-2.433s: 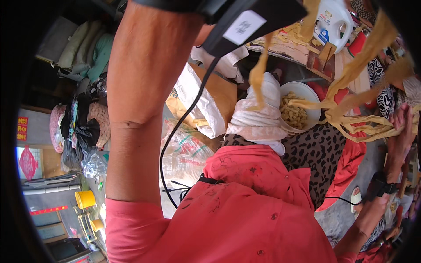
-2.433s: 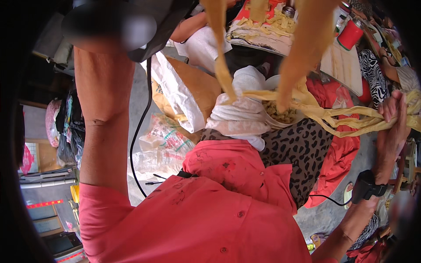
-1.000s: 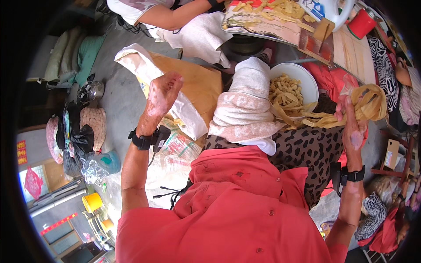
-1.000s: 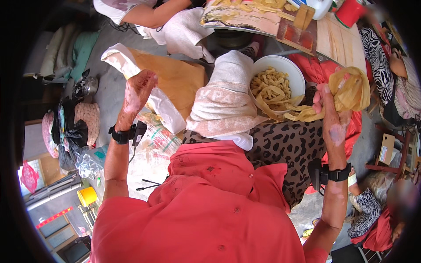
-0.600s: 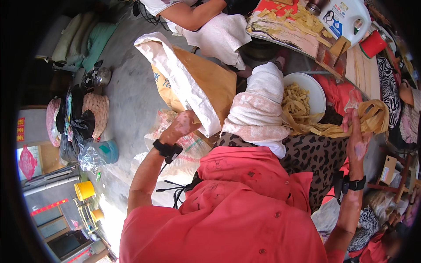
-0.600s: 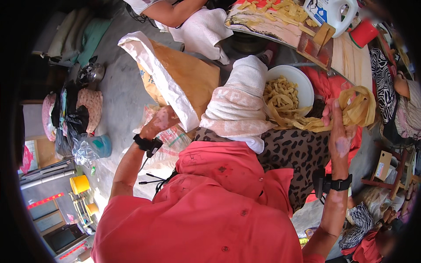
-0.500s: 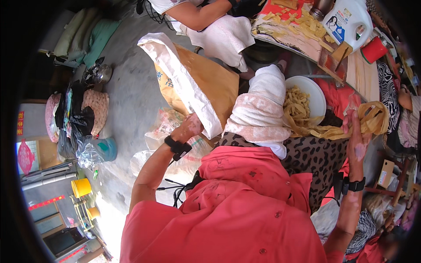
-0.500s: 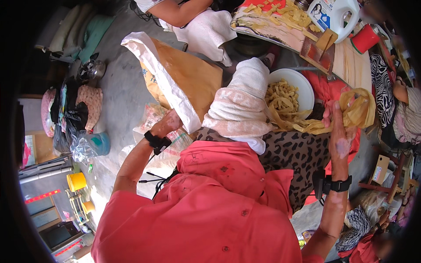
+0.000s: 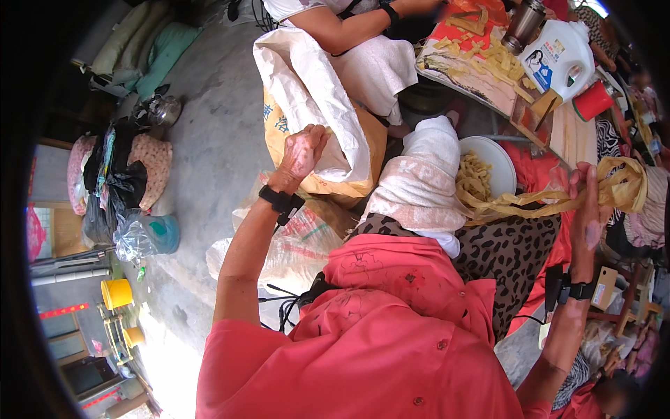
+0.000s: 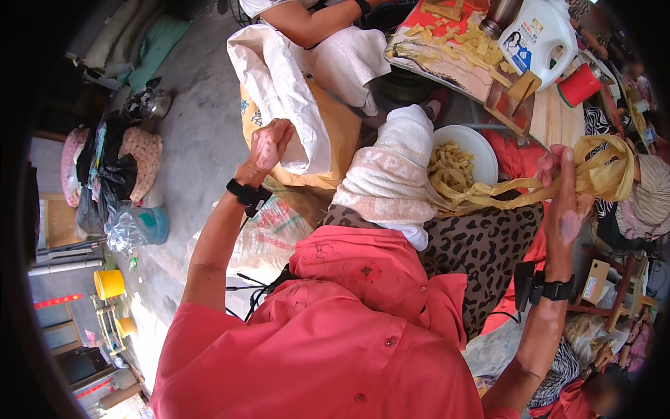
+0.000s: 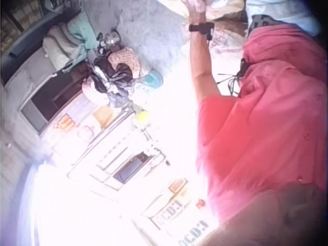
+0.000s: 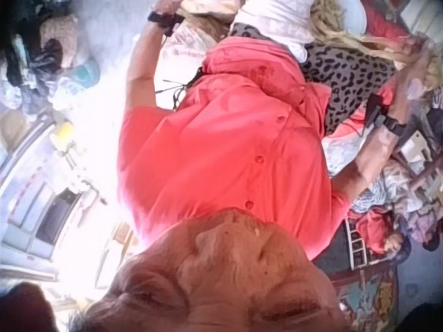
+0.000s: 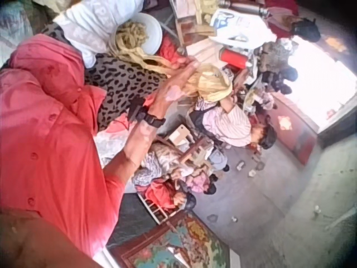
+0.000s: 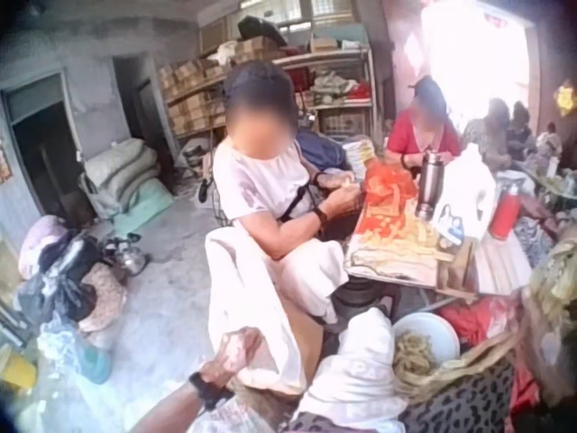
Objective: The person prepares food by hand, taking strips of dough or skin and folding them into specific shapes before placing them into a white bowl.
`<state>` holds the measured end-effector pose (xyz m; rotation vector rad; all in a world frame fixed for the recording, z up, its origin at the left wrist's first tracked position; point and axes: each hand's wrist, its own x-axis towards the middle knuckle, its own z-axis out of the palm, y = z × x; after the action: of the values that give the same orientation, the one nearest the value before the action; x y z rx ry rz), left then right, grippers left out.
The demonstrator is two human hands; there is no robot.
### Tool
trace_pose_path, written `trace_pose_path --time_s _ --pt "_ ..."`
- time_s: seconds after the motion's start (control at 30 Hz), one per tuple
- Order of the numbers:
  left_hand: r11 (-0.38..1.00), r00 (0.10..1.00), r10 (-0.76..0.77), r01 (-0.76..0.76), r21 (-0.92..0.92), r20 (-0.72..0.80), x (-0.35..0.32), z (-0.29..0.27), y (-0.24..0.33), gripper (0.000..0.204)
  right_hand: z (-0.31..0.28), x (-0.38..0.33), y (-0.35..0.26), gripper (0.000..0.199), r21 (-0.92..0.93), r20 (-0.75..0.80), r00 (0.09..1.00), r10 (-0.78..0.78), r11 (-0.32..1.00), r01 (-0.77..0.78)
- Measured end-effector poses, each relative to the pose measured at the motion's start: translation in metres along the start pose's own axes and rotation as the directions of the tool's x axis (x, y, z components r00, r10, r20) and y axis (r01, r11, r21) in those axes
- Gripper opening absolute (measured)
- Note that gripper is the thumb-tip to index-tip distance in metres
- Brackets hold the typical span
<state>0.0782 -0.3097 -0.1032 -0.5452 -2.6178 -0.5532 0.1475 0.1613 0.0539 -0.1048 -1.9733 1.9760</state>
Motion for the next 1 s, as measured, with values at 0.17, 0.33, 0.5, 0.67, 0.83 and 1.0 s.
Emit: trace_pose_path --time_s 0.17,0.33,0.5,0.67,0.83,1.0 --pt "0.996 0.992 -0.087 0.085 0.025 0.097 0.001 0.021 -0.029 0.036 -0.003 0.006 0.011 0.023 -0.053 0.063 0.998 -0.017 0.998 0.02" --pt "0.869 0.869 -0.493 0.49 0.062 0.048 -0.02 0.032 -0.037 0.085 0.007 -0.005 0.009 0.021 -0.088 0.014 1.0 -0.005 0.996 0.007" --pt "0.108 0.371 -0.697 0.9 -0.422 0.614 -0.054 0.032 -0.052 0.045 0.008 -0.009 0.013 0.019 -0.136 0.032 0.999 0.029 0.99 -0.025" --pt "0.318 0.532 -0.846 0.547 -0.775 0.029 -0.057 0.0 -0.032 0.016 0.008 -0.011 0.018 0.028 -0.224 0.021 0.998 0.067 0.973 -0.061" --pt "0.35 0.598 -0.8 0.385 -0.854 -0.058 -0.057 -0.041 0.017 0.014 0.004 -0.007 0.025 0.018 -0.123 0.021 0.997 0.077 0.99 -0.074" --pt "0.306 0.642 -0.744 0.574 -0.76 0.186 -0.071 0.004 0.044 0.021 0.007 -0.012 0.033 0.016 -0.175 0.041 0.997 0.058 0.983 -0.05"
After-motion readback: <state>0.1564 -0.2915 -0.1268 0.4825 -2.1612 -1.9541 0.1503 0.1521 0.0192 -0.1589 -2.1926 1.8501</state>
